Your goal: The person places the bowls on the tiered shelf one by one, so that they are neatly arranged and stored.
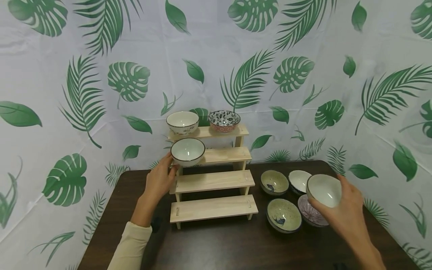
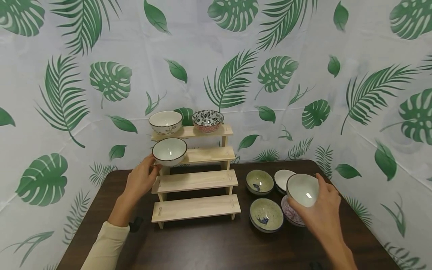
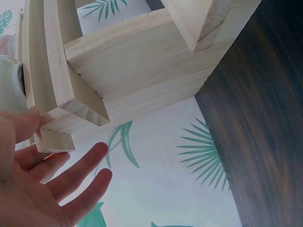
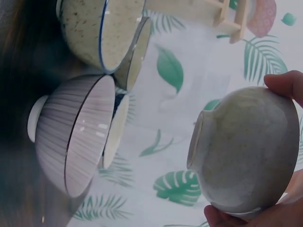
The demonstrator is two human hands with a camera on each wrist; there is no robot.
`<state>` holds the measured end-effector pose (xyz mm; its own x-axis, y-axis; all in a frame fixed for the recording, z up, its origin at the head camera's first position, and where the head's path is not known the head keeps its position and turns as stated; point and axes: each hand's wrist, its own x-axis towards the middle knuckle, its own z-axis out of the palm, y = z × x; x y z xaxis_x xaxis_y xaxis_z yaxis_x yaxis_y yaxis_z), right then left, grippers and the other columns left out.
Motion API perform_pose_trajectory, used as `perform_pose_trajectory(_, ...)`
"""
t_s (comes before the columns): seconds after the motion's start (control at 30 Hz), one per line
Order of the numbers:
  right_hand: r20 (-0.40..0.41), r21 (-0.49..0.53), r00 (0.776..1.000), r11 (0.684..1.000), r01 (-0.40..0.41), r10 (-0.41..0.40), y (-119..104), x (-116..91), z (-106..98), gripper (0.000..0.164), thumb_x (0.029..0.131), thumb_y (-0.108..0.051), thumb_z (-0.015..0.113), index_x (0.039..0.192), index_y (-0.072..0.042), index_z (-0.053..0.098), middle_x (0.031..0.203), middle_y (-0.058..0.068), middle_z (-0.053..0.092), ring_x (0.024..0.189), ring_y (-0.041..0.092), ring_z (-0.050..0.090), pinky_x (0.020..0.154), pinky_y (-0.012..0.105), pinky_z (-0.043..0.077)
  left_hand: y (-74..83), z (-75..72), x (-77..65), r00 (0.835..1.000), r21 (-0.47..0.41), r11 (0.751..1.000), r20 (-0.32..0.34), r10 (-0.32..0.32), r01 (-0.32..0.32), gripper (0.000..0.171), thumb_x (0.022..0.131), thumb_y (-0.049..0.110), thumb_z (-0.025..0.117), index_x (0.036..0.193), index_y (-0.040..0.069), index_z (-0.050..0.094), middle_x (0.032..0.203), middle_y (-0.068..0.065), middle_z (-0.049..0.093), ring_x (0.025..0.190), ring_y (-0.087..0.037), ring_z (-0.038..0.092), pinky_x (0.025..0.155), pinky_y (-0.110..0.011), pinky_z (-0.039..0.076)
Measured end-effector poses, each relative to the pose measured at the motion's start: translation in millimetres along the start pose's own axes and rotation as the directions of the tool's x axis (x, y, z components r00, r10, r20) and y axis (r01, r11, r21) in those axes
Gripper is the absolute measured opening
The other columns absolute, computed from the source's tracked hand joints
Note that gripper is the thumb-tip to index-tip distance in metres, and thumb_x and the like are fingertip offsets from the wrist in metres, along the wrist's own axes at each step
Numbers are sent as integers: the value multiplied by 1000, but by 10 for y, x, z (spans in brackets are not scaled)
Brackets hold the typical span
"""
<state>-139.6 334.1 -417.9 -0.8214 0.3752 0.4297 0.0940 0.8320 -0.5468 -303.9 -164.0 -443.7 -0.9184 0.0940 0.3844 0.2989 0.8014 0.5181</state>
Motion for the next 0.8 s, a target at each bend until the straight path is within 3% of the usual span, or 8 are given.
perform_pose_trajectory(0.8,38,51,998,998,44,-46,-450,41,53,115,75,-37,90,165,-12,23,150,36,35,131,52,33,81,72,44,0,1,7,1000,5,1000,0,1,-1,53,106,33,59,154,14,49,165,-11,42,141,-41,53,95,-71,50)
